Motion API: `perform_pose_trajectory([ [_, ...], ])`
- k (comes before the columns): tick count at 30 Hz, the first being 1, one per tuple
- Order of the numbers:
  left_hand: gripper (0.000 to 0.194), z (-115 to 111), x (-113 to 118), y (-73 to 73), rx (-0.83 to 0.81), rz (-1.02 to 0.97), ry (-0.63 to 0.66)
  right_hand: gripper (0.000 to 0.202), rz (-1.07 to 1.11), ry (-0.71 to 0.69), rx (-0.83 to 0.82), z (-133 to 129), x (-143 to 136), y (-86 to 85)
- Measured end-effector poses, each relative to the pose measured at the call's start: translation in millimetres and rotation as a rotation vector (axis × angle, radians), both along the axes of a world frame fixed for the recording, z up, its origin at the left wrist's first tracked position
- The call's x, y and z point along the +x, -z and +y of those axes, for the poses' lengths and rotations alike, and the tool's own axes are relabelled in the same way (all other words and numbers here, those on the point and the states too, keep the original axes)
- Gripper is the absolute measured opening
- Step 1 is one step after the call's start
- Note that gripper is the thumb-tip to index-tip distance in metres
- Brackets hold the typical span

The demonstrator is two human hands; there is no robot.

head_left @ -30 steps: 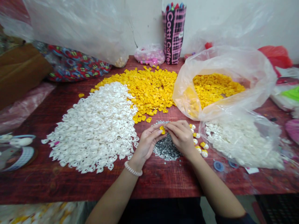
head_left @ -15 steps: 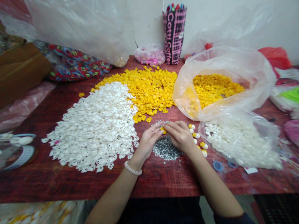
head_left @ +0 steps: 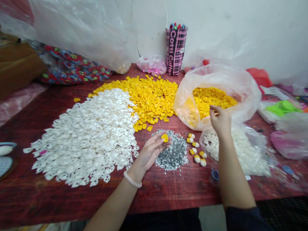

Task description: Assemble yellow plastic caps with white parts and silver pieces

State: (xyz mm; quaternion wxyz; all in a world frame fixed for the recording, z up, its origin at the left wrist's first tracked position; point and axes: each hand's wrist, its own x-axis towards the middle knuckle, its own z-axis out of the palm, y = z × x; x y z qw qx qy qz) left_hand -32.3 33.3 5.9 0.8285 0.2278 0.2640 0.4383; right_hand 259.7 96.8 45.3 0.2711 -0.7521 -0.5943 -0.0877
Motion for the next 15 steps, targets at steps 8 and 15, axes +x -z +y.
perform_pose_trajectory([
  [8,0.028,-0.1,3.5,-0.5,0.094,0.176,-0.02,0.022,-0.324,-0.074,-0.425,45.1,20.1,8.8],
  [15,0.029,4.1,4.6,10.6,0.289,0.552,-0.023,0.028,-0.318,-0.038,-0.391,28.5,14.1,4.8],
])
